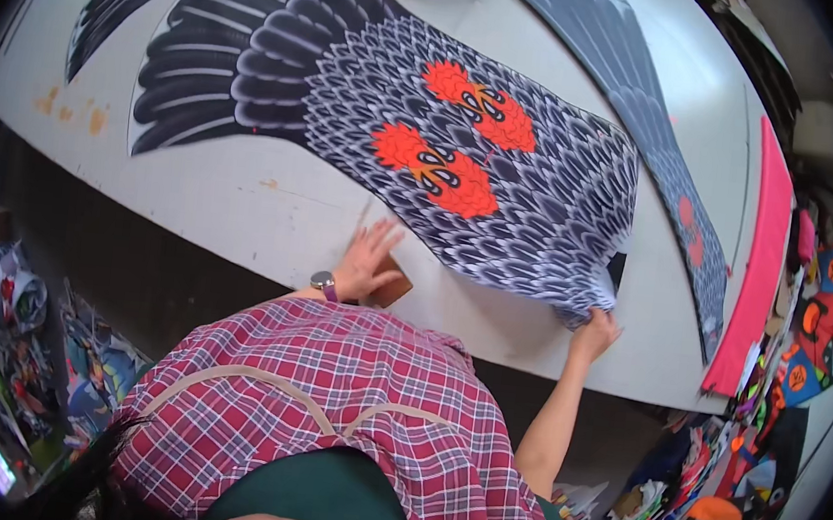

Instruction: Stacking and aligning printed fabric pieces on a work table.

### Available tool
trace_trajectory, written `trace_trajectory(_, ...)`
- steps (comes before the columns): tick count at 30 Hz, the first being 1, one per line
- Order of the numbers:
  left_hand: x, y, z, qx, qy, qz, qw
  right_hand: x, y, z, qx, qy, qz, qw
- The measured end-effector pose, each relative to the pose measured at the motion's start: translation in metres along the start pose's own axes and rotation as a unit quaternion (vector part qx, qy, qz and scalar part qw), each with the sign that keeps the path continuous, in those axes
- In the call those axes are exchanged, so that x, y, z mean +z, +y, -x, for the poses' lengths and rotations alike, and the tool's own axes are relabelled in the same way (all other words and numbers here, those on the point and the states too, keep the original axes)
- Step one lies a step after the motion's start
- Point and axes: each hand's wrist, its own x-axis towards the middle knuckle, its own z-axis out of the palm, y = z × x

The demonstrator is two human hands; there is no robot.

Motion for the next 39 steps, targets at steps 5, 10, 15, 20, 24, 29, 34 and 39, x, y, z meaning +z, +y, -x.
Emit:
trace_trajectory(5,-0.066,-0.119,-0.046,-0.109,0.123,-0.159,0.974,-0.052,-0.026,-0.045,-0.083,0.146,0.083,0.982)
trace_trajectory(10,-0.138,-0.22,0.049,-0.256,-0.066,-0.278,0.923,-0.008,-0.097,0.011,-0.284,0.057,-0.045,0.956)
trace_trajectory(15,-0.153,-0.245,0.116,-0.356,-0.103,-0.26,0.891,0.027,-0.06,0.05,-0.286,-0.06,-0.046,0.955)
trace_trajectory(20,-0.13,-0.188,0.083,-0.233,-0.154,-0.229,0.932,0.008,0.011,0.014,-0.069,-0.039,-0.009,0.997)
trace_trajectory(24,-0.106,-0.173,0.085,-0.215,-0.119,-0.259,0.934,-0.012,-0.004,-0.006,-0.247,-0.084,-0.038,0.965)
trace_trajectory(29,-0.105,-0.187,0.147,-0.166,-0.075,-0.259,0.948,-0.026,0.047,-0.028,-0.097,-0.04,-0.091,0.99)
trace_trajectory(34,-0.15,-0.097,0.171,-0.184,-0.063,-0.257,0.947,-0.063,0.067,-0.044,0.016,-0.12,0.002,0.993)
trace_trajectory(39,-0.143,-0.133,0.175,-0.158,-0.087,-0.241,0.954,-0.069,0.119,-0.027,0.074,-0.112,-0.041,0.99)
